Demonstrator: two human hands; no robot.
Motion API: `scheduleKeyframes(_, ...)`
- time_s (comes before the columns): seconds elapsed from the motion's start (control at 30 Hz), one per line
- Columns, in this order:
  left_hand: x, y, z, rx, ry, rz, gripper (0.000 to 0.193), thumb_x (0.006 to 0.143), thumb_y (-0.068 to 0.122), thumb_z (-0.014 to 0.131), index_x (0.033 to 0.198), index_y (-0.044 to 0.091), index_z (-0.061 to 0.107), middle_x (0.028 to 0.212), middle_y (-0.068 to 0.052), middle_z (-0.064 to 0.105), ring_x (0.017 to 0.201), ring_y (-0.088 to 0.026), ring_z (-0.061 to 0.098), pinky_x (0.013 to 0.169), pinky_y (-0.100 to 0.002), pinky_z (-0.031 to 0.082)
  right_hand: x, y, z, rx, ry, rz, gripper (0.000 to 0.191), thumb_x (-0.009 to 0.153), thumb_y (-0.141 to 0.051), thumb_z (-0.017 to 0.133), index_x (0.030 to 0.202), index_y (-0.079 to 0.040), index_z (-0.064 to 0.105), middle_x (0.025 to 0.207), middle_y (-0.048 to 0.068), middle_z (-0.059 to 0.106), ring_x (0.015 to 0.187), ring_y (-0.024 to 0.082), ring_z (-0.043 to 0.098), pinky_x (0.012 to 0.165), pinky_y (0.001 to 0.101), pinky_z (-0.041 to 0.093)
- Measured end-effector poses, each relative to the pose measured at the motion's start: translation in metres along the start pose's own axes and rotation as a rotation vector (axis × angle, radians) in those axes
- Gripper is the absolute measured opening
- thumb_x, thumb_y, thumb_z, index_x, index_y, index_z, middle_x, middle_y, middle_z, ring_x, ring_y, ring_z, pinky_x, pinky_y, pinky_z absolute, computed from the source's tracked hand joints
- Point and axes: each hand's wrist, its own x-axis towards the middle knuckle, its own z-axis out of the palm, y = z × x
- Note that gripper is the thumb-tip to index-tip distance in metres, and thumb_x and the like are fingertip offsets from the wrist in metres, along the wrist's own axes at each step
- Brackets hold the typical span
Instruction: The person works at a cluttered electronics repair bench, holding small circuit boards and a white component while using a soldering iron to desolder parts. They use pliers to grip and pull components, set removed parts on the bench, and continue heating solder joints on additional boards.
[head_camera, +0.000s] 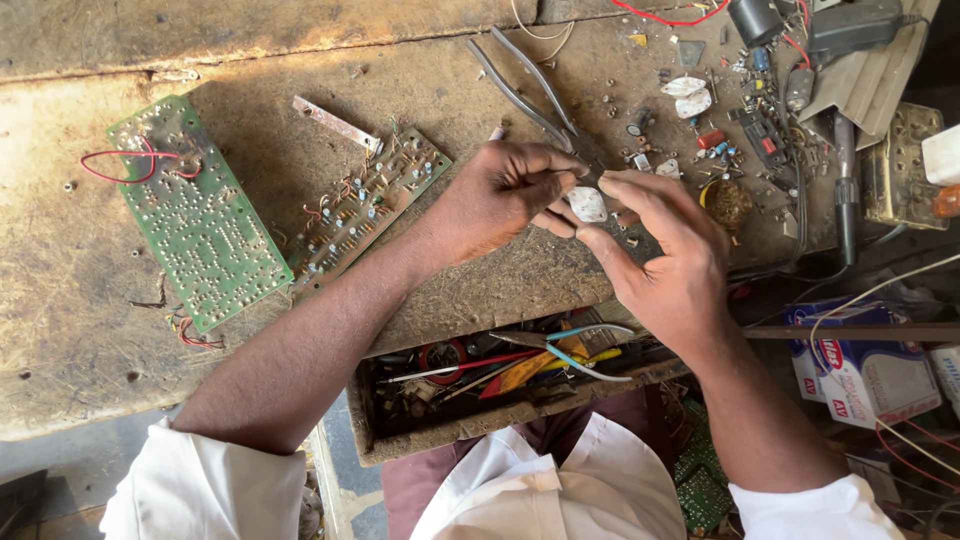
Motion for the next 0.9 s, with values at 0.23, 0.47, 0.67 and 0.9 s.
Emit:
scheduleKeyframes(0.23,-0.004,-0.002,-0.007,0.011,-0.001,0.001,0.028,0.104,0.001,0.056,0.130,-0.006,0.064,0.112,-0.013,0.076,0.098,-0.019,0.077,0.087,-0.034,0.070,-0.002,0.010,0.013,-0.045,-0.005,0.028,0.035,0.094,0.007,0.080,0.127,0.000,0.069,0.124,0.014,0.071,0.110,0.023,0.073,0.094,0.0334,0.060)
scheduleKeyframes(0.47,-0.007,-0.005,-0.004,0.015,-0.056,0.091,0.034,0.096,-0.010,0.066,0.130,-0.004,0.066,0.115,-0.010,0.076,0.102,-0.013,0.073,0.091,-0.028,0.063,-0.014,0.019,0.019,0.342,-0.007,0.138,0.040,0.093,0.016,0.074,0.131,0.007,0.061,0.131,0.015,0.062,0.109,0.018,0.069,0.094,0.0308,0.061)
scheduleKeyframes(0.67,-0.005,-0.010,-0.006,0.097,-0.011,0.100,0.035,0.093,-0.010,0.069,0.127,-0.003,0.068,0.106,-0.006,0.077,0.092,-0.009,0.072,0.081,-0.024,0.062,-0.015,0.018,0.023,0.480,0.026,0.181,0.036,0.096,0.017,0.072,0.130,0.007,0.062,0.132,0.014,0.061,0.116,0.019,0.068,0.102,0.0320,0.061)
scheduleKeyframes(0.9,-0.004,-0.016,-0.009,0.103,0.028,0.077,0.034,0.093,-0.010,0.069,0.127,-0.003,0.069,0.106,-0.006,0.076,0.095,-0.010,0.073,0.084,-0.025,0.064,-0.009,0.013,0.028,0.471,0.029,0.180,0.040,0.096,0.017,0.071,0.133,0.007,0.059,0.130,0.013,0.059,0.117,0.019,0.068,0.102,0.0317,0.061)
